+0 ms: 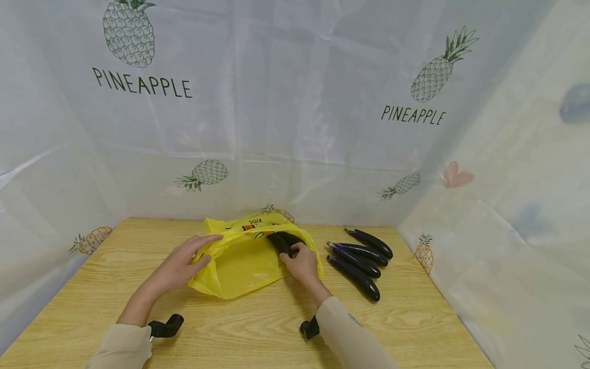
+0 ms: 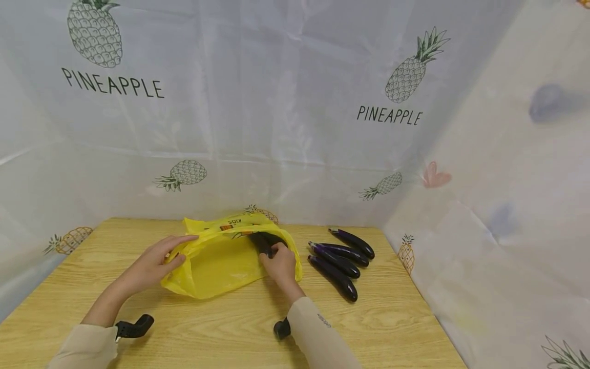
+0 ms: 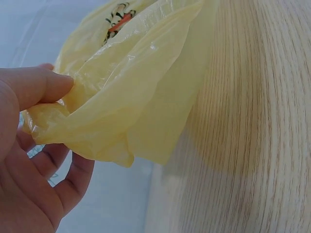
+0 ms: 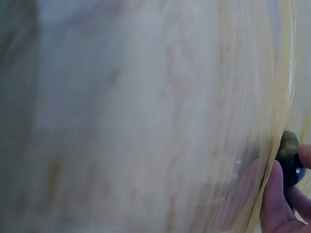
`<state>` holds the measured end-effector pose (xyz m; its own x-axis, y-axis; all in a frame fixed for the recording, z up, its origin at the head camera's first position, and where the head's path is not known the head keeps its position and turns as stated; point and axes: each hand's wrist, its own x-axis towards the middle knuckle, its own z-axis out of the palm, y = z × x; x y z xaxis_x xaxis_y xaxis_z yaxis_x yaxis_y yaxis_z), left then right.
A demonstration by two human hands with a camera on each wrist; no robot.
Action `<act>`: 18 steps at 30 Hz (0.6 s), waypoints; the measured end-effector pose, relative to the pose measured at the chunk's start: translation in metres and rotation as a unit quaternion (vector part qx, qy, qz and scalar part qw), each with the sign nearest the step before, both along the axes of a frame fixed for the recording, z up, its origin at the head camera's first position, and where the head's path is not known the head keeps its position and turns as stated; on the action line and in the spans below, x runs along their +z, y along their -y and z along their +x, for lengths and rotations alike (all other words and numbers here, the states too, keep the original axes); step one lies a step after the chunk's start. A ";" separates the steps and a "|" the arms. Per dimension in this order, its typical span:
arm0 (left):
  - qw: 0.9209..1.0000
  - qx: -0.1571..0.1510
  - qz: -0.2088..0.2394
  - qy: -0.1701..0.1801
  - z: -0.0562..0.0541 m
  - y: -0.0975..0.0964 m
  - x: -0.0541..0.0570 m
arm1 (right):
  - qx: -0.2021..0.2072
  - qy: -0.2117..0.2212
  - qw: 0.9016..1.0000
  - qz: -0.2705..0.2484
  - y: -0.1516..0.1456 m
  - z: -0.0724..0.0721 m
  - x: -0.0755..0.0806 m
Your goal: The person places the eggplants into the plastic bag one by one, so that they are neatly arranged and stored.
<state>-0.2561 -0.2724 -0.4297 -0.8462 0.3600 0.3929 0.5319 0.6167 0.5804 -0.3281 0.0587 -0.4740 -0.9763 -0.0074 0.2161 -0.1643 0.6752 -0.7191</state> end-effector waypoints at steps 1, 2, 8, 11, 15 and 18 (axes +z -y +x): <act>1.000 0.000 0.000 0.001 0.000 0.000 0.000 | 0.000 0.001 1.000 -0.001 0.000 0.000 0.000; 1.000 0.000 0.000 0.002 0.000 0.000 0.000 | 0.000 0.001 1.000 -0.002 0.000 0.000 -0.001; 1.000 0.000 0.002 0.006 0.000 -0.001 0.000 | 0.001 0.003 1.000 -0.008 -0.001 -0.001 -0.001; 1.000 0.002 0.000 0.002 0.001 -0.001 0.000 | -0.002 0.004 1.000 -0.009 0.000 -0.001 -0.002; 1.000 0.003 0.000 0.002 0.001 -0.001 0.000 | -0.008 0.009 1.000 -0.012 0.001 -0.001 -0.001; 1.000 0.001 0.002 0.006 0.001 -0.001 0.000 | -0.012 0.014 1.000 -0.016 0.002 -0.001 0.000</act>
<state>-0.2548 -0.2711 -0.4298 -0.8513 0.3564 0.3851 0.5240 0.6151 0.5892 -0.3291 0.0570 -0.4738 -0.9817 0.0231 0.1892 -0.1280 0.6557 -0.7441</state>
